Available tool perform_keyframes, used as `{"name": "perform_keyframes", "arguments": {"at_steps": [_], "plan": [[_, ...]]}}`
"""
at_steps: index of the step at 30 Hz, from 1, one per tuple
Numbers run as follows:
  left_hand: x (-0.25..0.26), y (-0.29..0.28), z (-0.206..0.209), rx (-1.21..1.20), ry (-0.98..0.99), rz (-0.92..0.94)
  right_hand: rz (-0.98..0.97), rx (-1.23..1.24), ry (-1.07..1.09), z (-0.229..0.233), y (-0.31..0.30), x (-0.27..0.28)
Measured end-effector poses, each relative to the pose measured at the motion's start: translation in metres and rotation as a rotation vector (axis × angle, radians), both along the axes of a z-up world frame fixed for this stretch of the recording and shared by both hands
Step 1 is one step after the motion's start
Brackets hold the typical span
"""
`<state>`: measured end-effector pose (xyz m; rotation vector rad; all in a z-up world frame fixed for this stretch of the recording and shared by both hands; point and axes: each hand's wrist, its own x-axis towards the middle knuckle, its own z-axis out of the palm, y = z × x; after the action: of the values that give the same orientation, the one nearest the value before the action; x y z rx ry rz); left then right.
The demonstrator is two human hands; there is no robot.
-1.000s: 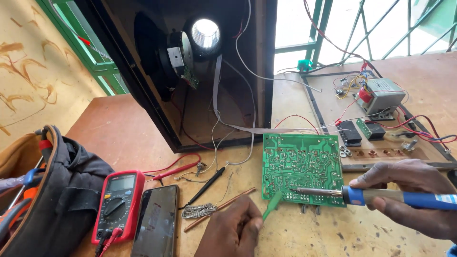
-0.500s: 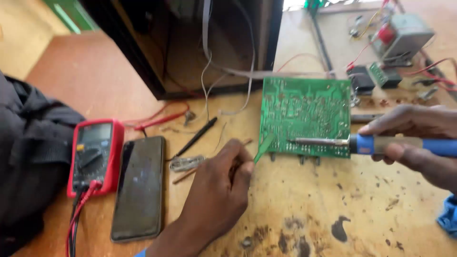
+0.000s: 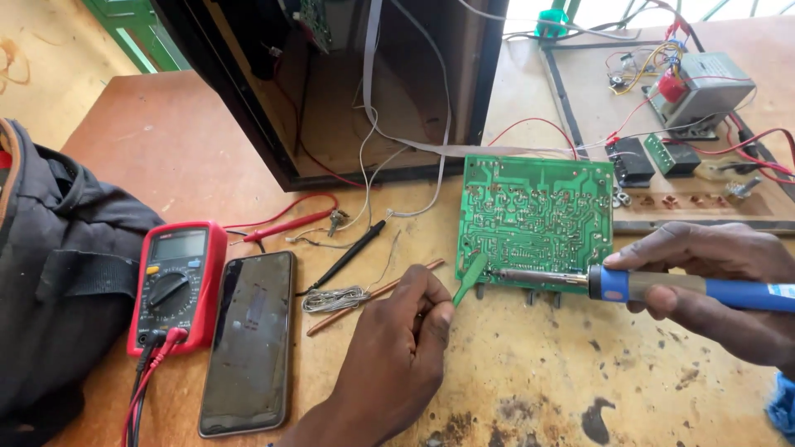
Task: Soldering components on a circuit board using a soldering iron and a plastic probe at a repair bench.
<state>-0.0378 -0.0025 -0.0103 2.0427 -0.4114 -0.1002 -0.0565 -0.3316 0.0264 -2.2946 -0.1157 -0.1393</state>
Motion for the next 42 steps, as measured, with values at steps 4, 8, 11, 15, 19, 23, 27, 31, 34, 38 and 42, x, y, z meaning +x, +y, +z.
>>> {"name": "perform_keyframes", "arguments": {"at_steps": [4,8,11,15,19,23,27,31,34,38,42], "plan": [[-0.001,-0.001,-0.001,-0.004,0.000,-0.003,0.013,0.043,-0.005,-0.002,0.000,0.000],[-0.001,-0.001,-0.001,-0.011,-0.042,-0.013,0.008,0.050,0.009,-0.001,-0.002,0.000],[-0.001,-0.001,0.000,0.022,-0.012,0.002,0.026,-0.072,-0.023,0.001,-0.002,0.003],[-0.002,-0.001,-0.001,-0.010,-0.050,-0.011,0.105,-0.061,-0.102,-0.002,-0.003,0.002],[-0.003,-0.002,-0.001,-0.012,-0.082,-0.015,0.099,-0.050,-0.093,0.003,0.002,-0.001],[-0.002,-0.001,-0.002,-0.020,-0.083,-0.014,0.098,-0.069,-0.163,-0.002,0.002,0.001],[-0.003,-0.002,-0.001,-0.016,-0.091,-0.010,0.206,-0.059,-0.222,-0.005,0.000,0.001],[-0.003,-0.002,0.001,-0.023,-0.081,-0.022,0.242,-0.089,-0.258,-0.004,-0.002,0.005],[-0.003,-0.001,0.001,-0.041,-0.064,-0.022,0.274,-0.085,-0.289,-0.007,-0.005,0.007],[-0.003,-0.003,0.008,-0.087,-0.017,-0.040,0.267,-0.104,-0.268,-0.006,-0.005,0.005],[0.000,-0.007,0.018,-0.092,-0.051,-0.043,0.267,-0.124,-0.314,-0.008,-0.004,0.006]]}}
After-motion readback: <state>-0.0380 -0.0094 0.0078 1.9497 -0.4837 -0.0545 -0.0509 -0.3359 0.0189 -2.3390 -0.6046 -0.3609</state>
